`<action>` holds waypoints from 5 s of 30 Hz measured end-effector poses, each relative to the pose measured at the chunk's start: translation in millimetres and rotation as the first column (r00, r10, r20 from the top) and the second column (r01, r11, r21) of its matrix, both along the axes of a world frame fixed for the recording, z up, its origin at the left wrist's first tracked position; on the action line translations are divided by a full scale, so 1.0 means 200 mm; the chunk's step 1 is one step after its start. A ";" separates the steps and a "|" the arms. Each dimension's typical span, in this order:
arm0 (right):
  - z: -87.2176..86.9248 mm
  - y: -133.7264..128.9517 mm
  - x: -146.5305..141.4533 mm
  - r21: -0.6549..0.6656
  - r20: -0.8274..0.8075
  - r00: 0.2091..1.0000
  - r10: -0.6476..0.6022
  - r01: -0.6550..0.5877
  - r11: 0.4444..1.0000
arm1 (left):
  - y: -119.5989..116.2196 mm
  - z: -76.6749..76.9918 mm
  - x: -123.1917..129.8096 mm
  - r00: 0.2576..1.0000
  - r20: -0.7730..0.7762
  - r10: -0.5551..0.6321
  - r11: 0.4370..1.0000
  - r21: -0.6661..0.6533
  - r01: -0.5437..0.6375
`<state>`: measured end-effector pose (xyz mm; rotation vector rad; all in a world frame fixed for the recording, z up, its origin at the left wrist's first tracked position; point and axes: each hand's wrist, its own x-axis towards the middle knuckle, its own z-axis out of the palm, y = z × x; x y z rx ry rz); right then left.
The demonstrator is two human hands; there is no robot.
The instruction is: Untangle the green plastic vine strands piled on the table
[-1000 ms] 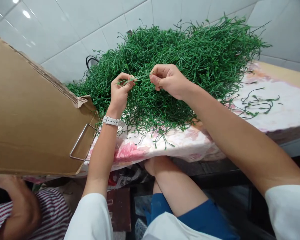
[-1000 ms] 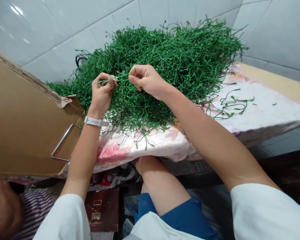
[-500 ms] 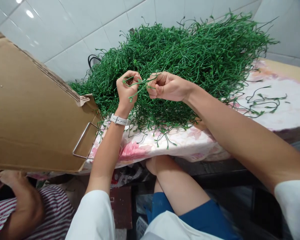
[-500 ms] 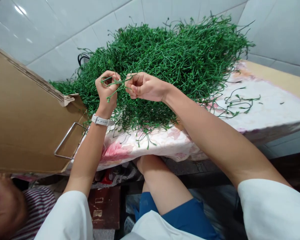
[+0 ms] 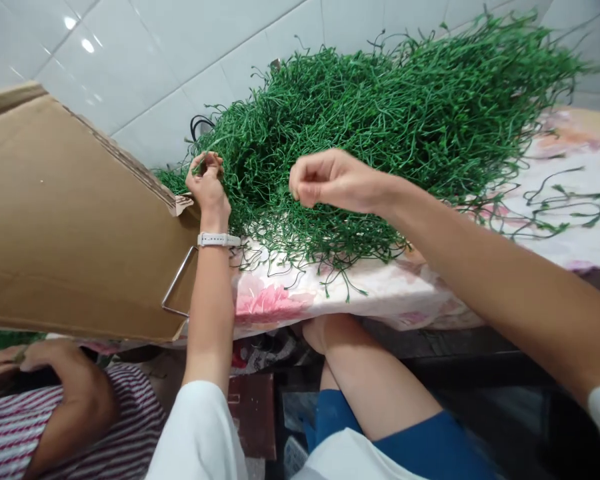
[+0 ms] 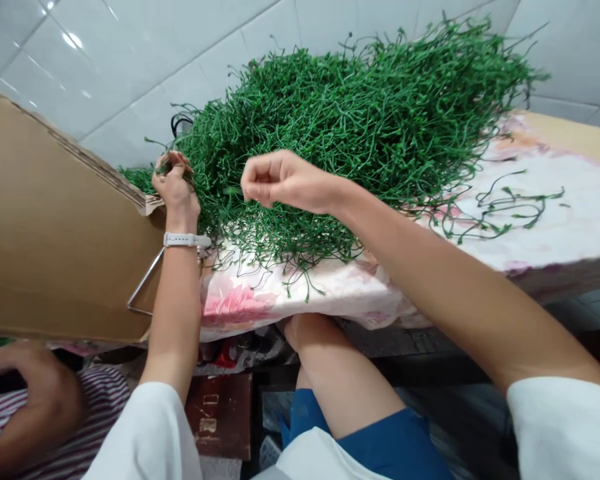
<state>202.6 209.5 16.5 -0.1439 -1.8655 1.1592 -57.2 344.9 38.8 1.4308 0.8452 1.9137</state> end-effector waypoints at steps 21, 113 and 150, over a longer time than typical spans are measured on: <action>-0.11 0.14 0.04 0.218 -0.148 0.307 -0.940 0.937 0.272 | -0.21 -0.17 0.34 0.929 -0.238 -0.283 0.957 -0.134 0.257; -0.17 0.07 -0.06 0.565 -0.230 0.605 -0.762 0.721 0.401 | -0.40 -0.04 0.39 0.933 0.022 -0.359 0.889 -0.297 0.349; -0.05 0.07 0.00 -0.151 -0.048 0.833 -0.551 0.540 0.828 | -0.50 0.00 0.36 0.624 -0.744 -0.237 0.942 -0.018 0.336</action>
